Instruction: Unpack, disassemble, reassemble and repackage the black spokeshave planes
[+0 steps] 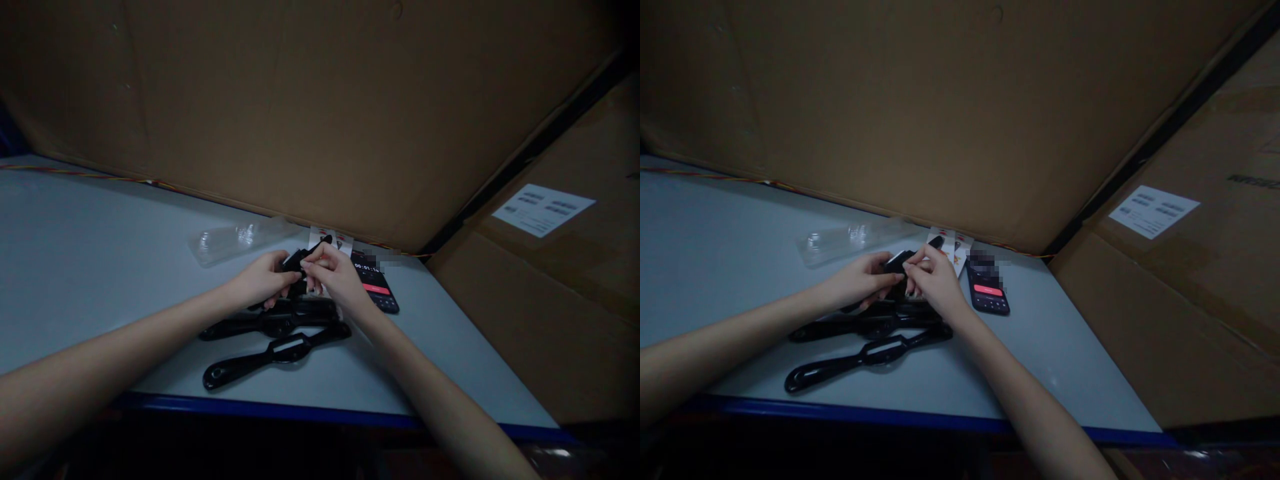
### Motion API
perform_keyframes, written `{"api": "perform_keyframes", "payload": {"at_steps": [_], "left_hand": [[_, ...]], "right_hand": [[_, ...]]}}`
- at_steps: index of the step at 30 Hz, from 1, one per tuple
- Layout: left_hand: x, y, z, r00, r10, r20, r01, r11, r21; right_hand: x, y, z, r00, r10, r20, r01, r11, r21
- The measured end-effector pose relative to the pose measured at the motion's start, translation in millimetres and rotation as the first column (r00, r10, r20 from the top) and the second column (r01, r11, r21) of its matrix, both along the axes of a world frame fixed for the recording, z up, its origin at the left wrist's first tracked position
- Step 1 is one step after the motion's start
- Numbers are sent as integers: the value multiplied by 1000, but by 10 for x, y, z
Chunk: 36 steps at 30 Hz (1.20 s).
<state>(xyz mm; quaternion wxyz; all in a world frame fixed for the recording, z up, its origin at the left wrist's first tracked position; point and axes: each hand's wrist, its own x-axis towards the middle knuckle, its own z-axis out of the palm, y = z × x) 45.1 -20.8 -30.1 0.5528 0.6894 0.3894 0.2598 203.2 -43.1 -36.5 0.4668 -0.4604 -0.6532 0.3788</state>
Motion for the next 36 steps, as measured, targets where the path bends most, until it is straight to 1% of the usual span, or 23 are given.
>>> {"api": "perform_keyframes", "payload": {"at_steps": [2,5,7,9,14,16,18,20,22,25,28,30,32,33,35,36], "left_hand": [[-2,6,0,1000,12,-2,-12,1000,21],[-12,19,-2,1000,7,-2,-7,999,52],[-20,28,-10,1000,-6,-2,6,998,65],[-26,36,-21,1000,-10,-12,11,998,63],[-24,43,-36,1000,11,0,-11,999,39],[-23,44,-33,1000,7,16,-7,1000,28],[-24,46,-27,999,14,30,-14,1000,5],[-29,44,-20,999,23,44,-21,999,-30],[-33,35,-11,998,26,61,-22,998,-64],[-29,-1,11,997,14,77,-7,996,-93],[-9,-51,36,997,-23,76,30,995,-94],[7,-81,48,996,-57,66,62,994,-85],[18,-99,53,996,-76,52,80,994,-78],[21,-103,51,996,-81,47,84,993,-78],[22,-102,42,995,-87,47,91,992,-84],[20,-97,36,995,-89,52,93,992,-88]], "right_hand": [[-12,-11,-3,1000,-28,-3,28,999,31],[-38,-47,9,994,-91,54,84,990,115],[-49,-64,20,990,-106,89,93,986,139],[-51,-61,21,993,-87,81,76,989,124],[-29,-8,-16,1000,-12,-14,13,998,54],[-16,-4,-21,1000,-20,12,19,994,104],[-3,-15,-13,989,-88,122,57,970,238],[11,-30,-1,950,-191,247,81,914,398],[26,-38,7,903,-268,336,69,861,503],[45,-32,11,829,-345,440,25,809,587],[45,-26,27,731,-444,519,-23,744,668],[30,-35,46,664,-496,559,-58,711,700],[3,-52,59,632,-523,573,-60,703,709],[-12,-61,60,638,-526,562,-37,709,705],[-40,-74,51,686,-509,520,34,736,676],[-50,-76,42,719,-485,498,62,759,649]]}}
